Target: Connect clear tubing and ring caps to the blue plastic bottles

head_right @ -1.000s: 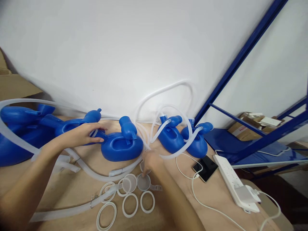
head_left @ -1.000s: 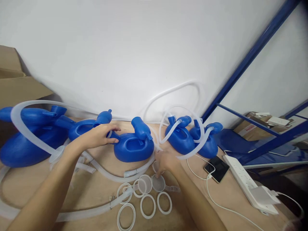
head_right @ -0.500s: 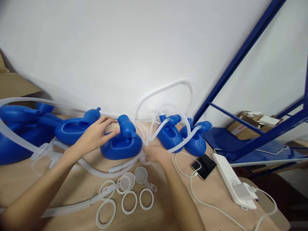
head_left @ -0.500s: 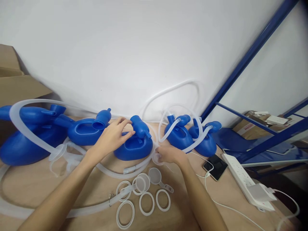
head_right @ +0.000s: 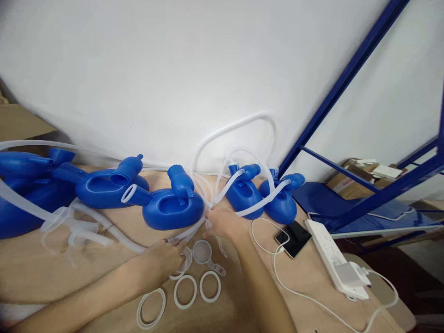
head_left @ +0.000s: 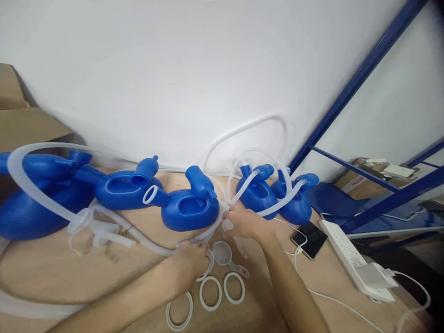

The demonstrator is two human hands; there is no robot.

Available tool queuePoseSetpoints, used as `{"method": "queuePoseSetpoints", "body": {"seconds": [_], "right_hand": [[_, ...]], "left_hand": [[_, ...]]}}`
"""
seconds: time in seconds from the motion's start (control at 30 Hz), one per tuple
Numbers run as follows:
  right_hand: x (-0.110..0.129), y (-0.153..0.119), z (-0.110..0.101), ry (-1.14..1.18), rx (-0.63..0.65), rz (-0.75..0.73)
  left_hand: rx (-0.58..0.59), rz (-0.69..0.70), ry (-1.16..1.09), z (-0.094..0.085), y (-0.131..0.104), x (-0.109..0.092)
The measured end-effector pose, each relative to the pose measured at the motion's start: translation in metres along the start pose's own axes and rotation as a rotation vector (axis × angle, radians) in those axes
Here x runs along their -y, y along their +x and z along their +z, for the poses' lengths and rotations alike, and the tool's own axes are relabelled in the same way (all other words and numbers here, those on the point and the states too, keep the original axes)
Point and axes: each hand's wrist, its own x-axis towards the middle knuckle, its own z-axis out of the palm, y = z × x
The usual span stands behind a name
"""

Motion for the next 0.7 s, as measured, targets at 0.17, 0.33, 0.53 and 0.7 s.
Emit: {"method": "queuePoseSetpoints", "body": {"seconds": [0.17,0.33,0.53,0.7], "right_hand": [[0.022,-0.032,-0.003,-0.159,0.0,-0.129],[0.039,-0.062,0.054,-0.358,0.095,-0.345],[0.026,-0.075,0.102,-0.443,-0.052,-0.482],[0.011,-0.073,0.091,-0.348,0.02,-0.519]], "left_hand": [[0.055,-0.006,-0.037,-0.016,-0.001,0.011],[0.027,0.006,-0.121,-0.029,-0.005,0.02],[-0.049,0.103,-0.219,-0.041,-0.015,0.024],[-0.135,0.17,-0.357,-0.042,-0.021,0.03]]}}
